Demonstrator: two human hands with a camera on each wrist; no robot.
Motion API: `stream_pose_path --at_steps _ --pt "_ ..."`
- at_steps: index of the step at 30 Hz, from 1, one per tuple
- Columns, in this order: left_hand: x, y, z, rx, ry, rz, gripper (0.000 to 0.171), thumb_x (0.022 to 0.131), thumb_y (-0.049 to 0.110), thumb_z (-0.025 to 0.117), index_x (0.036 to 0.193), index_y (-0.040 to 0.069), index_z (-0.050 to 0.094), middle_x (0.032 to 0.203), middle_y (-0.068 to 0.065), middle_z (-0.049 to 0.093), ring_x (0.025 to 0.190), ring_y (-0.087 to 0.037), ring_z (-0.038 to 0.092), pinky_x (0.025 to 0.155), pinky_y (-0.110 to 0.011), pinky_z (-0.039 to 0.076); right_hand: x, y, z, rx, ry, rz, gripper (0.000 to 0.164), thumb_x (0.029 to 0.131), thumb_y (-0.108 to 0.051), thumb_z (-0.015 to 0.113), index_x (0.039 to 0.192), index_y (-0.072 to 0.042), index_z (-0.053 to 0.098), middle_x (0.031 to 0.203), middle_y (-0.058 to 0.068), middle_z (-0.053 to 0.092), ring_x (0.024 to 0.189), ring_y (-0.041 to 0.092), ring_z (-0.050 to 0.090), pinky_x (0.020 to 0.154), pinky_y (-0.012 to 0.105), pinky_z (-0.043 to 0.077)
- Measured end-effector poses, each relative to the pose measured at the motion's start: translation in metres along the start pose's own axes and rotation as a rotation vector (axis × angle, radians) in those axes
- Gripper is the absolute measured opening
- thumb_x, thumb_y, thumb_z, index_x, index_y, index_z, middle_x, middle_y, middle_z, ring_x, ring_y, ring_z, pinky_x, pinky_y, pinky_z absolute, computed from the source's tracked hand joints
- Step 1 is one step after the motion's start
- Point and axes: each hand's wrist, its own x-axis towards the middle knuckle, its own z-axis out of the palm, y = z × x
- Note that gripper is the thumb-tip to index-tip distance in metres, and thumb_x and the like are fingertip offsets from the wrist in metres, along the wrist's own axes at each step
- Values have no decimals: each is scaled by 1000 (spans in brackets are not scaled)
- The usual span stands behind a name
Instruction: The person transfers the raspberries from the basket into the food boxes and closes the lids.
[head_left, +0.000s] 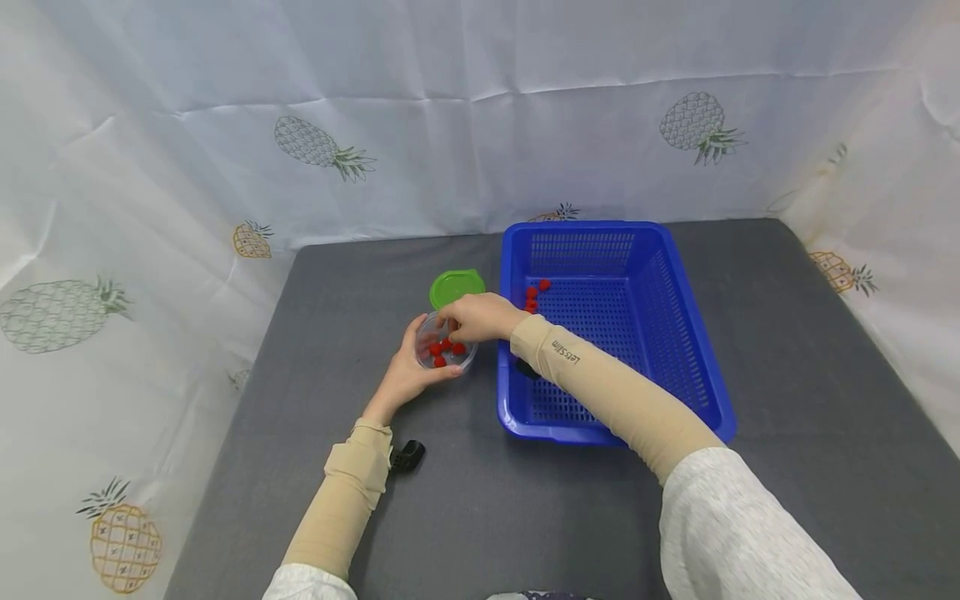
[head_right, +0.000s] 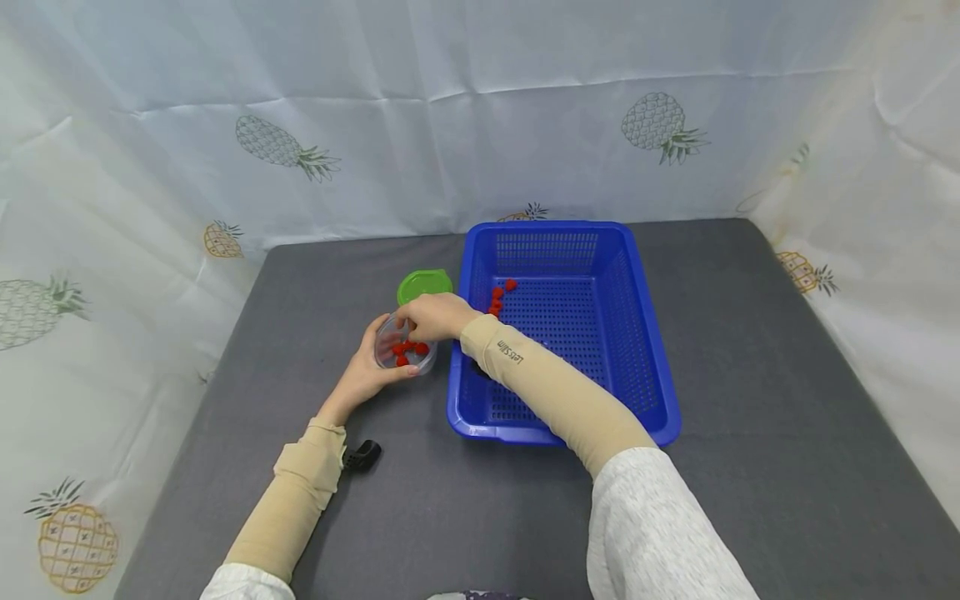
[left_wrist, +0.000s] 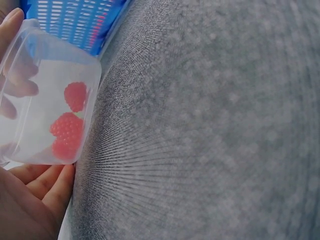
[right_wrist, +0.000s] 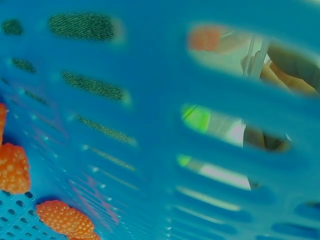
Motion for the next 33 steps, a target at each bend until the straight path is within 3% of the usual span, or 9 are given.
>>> stream_pose_path --at_steps 3,12,21,27,33 --pt "1 -1 0 1 -2 0 99 79 24 75 150 17 6 147 -17 34 134 -34 39 108 -48 36 0 0 -1 11 -2 2 31 88 -21 59 119 -20 63 98 -7 69 81 7 62 73 27 52" --pt "17 -38 4 -22 9 7 106 73 36 79 149 29 5 148 -10 35 135 -29 39 108 -48 36 -2 1 1 74 -12 -14 32 88 -22 60 119 -17 62 99 -5 69 82 7 62 74 27 52" --pt "15 -43 6 -6 35 46 110 69 46 79 149 28 6 144 -7 40 132 -27 42 105 -47 40 -6 6 -2 229 76 -120 30 91 -23 58 117 -9 63 98 0 69 88 10 63 79 26 52" --pt "16 -45 6 0 38 48 112 67 48 80 149 28 7 145 -9 39 133 -27 41 105 -48 40 -14 6 -9 342 127 -128 29 91 -24 60 115 -9 64 99 1 68 94 13 62 87 28 51" --pt "17 -44 7 10 44 38 113 66 49 80 149 27 7 144 -10 39 133 -28 41 106 -48 39 -22 9 -17 440 189 -120 25 91 -25 61 114 -15 64 100 -1 67 94 10 62 86 25 51"
